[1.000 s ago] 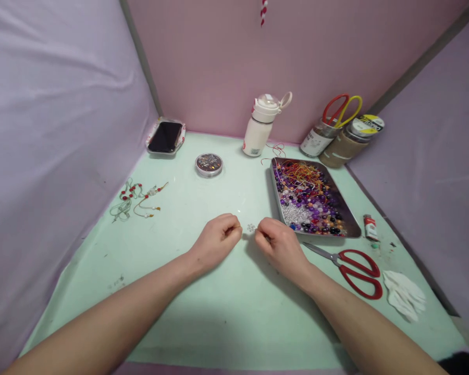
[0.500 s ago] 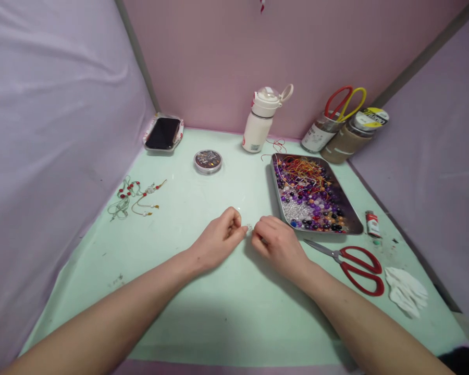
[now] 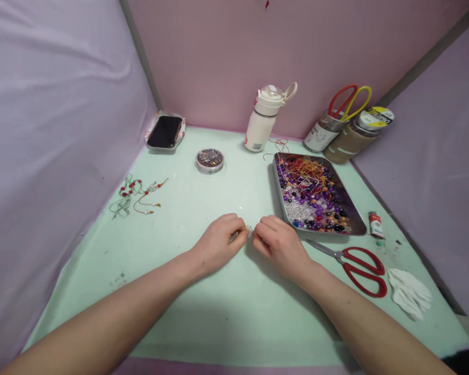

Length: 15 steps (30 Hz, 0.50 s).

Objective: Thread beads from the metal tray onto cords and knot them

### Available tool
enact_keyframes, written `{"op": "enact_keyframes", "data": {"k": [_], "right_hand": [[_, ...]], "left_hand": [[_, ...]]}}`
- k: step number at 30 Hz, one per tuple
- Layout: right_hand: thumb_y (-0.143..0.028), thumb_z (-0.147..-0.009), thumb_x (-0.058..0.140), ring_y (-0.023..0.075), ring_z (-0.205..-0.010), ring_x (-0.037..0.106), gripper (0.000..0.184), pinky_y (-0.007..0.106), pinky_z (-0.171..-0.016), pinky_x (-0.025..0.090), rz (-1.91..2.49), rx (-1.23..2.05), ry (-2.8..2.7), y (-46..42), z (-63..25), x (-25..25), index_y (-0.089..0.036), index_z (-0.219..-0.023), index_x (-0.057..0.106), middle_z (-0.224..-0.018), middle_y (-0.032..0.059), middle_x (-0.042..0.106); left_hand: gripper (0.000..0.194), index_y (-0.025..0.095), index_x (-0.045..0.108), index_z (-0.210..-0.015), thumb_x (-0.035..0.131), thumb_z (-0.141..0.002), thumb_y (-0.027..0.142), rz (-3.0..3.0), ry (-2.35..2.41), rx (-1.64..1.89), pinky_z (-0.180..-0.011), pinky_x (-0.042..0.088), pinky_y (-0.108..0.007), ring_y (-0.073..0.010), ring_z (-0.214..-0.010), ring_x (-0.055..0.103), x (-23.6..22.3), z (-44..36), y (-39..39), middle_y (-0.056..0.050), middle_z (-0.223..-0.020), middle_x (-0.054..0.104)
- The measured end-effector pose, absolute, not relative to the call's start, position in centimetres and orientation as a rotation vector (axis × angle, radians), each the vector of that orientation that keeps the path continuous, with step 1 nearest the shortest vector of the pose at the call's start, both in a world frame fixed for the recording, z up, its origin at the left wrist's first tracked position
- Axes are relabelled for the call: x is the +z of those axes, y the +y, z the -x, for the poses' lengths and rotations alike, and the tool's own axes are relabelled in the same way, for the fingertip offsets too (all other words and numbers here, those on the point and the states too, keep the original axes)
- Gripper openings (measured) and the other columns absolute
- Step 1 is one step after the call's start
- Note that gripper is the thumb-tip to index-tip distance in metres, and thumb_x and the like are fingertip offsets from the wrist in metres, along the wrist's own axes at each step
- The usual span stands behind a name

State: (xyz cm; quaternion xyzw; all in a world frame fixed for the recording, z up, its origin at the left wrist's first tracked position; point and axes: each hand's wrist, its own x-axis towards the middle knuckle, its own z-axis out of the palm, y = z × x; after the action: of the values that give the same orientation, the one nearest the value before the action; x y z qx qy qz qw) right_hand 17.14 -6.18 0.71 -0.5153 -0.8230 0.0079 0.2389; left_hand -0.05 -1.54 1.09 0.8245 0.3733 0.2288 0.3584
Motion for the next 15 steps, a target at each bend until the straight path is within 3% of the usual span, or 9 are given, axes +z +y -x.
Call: {"op": "enact_keyframes", "data": {"k": [5, 15], "right_hand": [[-0.005, -0.08, 0.045, 0.0133, -0.059, 0.036, 0.024, 0.028, -0.057, 0.027, 1.375, 0.063, -2.237, -6.28, -17.06, 0.85, -0.02, -0.062, 0.04, -0.061, -0.002, 0.039], [-0.011, -0.086, 0.046, 0.0143, -0.06, 0.038, 0.028, 0.028, -0.059, 0.03, 1.427, 0.116, -1.991, -6.21, -17.73, 1.64, -0.021, -0.062, 0.038, -0.06, -0.0019, 0.039]], "left_hand": [[0.019, 0.018, 0.039, -0.057, 0.045, -0.072, 0.008, -2.099, 0.925, 0.709, -0.058, 0.032, -0.024, -0.0115, -0.06, 0.042, 1.09, -0.18, -1.9, 0.003, -0.058, 0.042], [0.019, 0.019, 0.035, -0.058, 0.044, -0.073, 0.012, -1.962, 0.986, 0.724, -0.058, 0.029, -0.025, -0.0114, -0.06, 0.038, 1.16, 0.0, -1.47, 0.003, -0.061, 0.04]]}}
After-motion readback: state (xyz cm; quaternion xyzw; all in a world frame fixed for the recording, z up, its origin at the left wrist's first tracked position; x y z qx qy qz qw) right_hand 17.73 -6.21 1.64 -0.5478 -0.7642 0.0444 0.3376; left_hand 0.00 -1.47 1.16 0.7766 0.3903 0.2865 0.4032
